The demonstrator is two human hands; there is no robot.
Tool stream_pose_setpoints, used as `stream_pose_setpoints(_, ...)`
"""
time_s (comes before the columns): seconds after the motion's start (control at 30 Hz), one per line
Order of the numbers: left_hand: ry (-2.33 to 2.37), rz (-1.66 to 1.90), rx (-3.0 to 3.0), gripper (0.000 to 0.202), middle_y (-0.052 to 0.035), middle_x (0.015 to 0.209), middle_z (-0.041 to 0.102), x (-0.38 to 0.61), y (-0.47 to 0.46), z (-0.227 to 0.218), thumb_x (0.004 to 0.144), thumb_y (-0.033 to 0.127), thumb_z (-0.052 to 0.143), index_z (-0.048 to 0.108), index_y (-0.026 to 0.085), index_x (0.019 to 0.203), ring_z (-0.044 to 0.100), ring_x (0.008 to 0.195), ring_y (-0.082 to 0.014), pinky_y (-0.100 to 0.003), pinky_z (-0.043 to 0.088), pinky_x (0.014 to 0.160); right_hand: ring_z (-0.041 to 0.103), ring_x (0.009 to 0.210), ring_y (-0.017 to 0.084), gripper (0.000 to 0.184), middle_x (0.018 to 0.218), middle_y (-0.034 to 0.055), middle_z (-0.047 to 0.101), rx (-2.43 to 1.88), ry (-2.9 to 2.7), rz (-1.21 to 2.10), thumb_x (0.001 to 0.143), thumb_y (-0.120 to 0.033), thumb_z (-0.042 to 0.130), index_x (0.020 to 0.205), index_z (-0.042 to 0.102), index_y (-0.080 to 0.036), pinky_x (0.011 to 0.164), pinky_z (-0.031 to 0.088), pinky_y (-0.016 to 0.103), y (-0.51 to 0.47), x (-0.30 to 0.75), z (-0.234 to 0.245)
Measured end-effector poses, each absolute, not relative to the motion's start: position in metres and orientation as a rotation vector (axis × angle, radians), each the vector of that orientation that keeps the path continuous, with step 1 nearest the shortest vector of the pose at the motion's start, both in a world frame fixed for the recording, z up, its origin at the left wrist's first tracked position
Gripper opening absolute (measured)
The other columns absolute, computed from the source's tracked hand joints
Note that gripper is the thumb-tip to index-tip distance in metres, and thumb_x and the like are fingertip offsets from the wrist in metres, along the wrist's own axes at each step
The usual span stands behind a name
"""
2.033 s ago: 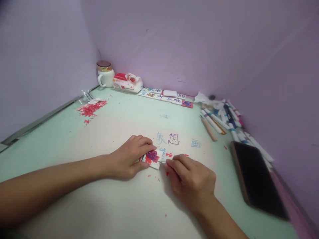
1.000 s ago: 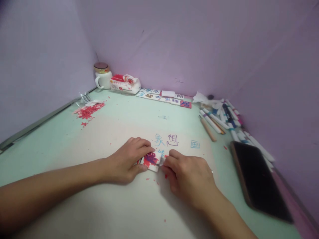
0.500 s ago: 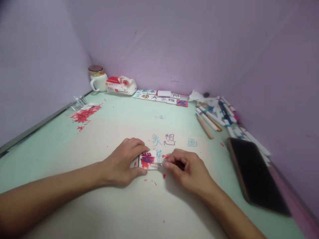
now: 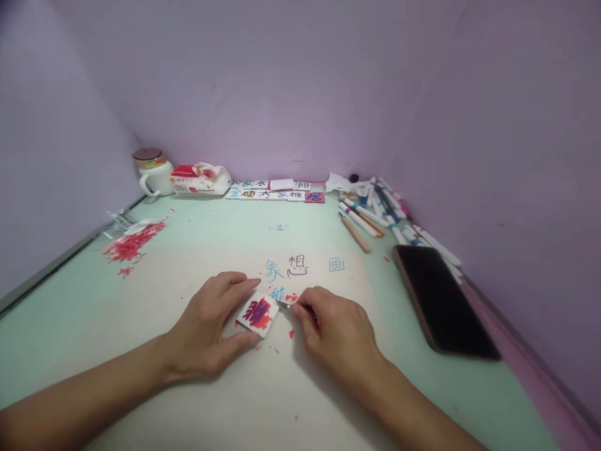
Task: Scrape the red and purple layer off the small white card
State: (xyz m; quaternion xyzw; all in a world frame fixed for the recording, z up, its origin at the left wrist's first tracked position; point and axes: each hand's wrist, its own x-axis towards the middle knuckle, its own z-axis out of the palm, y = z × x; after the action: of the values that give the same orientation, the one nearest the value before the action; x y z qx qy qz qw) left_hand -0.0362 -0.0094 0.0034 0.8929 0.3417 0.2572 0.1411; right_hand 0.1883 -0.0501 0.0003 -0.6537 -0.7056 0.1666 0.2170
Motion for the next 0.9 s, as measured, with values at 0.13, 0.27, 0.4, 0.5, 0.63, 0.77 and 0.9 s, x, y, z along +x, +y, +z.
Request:
stream_pose_setpoints(0.13,0.825,0.623,2.620,0.042,-0.0153,0.120,0.053,-0.0361,-0.0043,0.0014,0.082,0.026,0.059,0.053,0.013,0.122,0.049,0.108,-0.0294,-0.048,0.040,0.091,0.061,0.071,0.020,0.022,0.073,0.0027,0.067,-1.798,-1.998,0.392,0.089,-0.027,0.049,0.076,0.065,-0.021,0.062,0.040,0.030,-0.0501,0.1849,-0.0001)
stream_pose_setpoints(0.27,0.849,0.645,2.628,0.036,-0.0150,0.112,0.054,-0.0345,-0.0025,-0.0007,0.081,0.027,0.063,0.056,0.011,0.113,0.050,0.100,-0.0288,-0.048,0.043,0.086,0.059,0.070,0.019,0.021,0.078,0.0039,0.064,-1.743,-2.024,0.380,0.089,-0.026,0.049,0.078,0.066,-0.020,0.062,0.039,0.030,-0.0522,0.1832,-0.0007)
stream_pose_setpoints(0.4,0.889,0.651,2.622,0.036,-0.0131,0.104,0.056,-0.0333,-0.0046,-0.0017,0.075,0.026,0.071,0.059,0.012,0.105,0.051,0.092,-0.0274,-0.045,0.045,0.081,0.058,0.066,0.017,0.019,0.082,0.0032,0.063,-1.708,-1.992,0.410,0.089,-0.026,0.049,0.083,0.066,-0.020,0.060,0.039,0.029,-0.0538,0.1817,-0.0013)
stream_pose_setpoints(0.5,0.881,0.657,2.623,0.036,-0.0126,0.102,0.056,-0.0323,-0.0063,-0.0010,0.072,0.025,0.074,0.059,0.011,0.103,0.051,0.091,-0.0273,-0.044,0.045,0.080,0.059,0.065,0.017,0.017,0.081,0.0020,0.064,-1.719,-1.960,0.419,0.088,-0.026,0.050,0.086,0.066,-0.021,0.059,0.039,0.029,-0.0536,0.1808,-0.0016)
stream_pose_setpoints(0.63,0.876,0.667,2.617,0.037,-0.0123,0.099,0.056,-0.0311,-0.0066,-0.0011,0.072,0.025,0.075,0.060,0.010,0.103,0.051,0.089,-0.0266,-0.043,0.045,0.079,0.057,0.062,0.016,0.017,0.077,0.0011,0.064,-1.716,-1.958,0.398,0.087,-0.027,0.052,0.079,0.066,-0.021,0.057,0.037,0.029,-0.0527,0.1800,-0.0017)
stream_pose_setpoints(0.77,0.863,0.690,2.625,0.036,-0.0122,0.097,0.056,-0.0302,-0.0055,-0.0021,0.073,0.025,0.073,0.060,0.009,0.102,0.051,0.089,-0.0262,-0.042,0.044,0.078,0.055,0.061,0.015,0.015,0.074,0.0001,0.062,-1.702,-1.951,0.412,0.085,-0.025,0.055,0.076,0.066,-0.021,0.056,0.036,0.028,-0.0507,0.1803,-0.0004)
stream_pose_setpoints(0.9,0.849,0.696,2.627,0.035,-0.0118,0.097,0.056,-0.0300,-0.0052,-0.0020,0.074,0.026,0.073,0.059,0.010,0.102,0.050,0.088,-0.0257,-0.042,0.044,0.077,0.051,0.058,0.013,0.014,0.069,-0.0009,0.059,-1.667,-1.974,0.486,0.083,-0.023,0.058,0.071,0.065,-0.020,0.056,0.036,0.027,-0.0477,0.1826,0.0020)
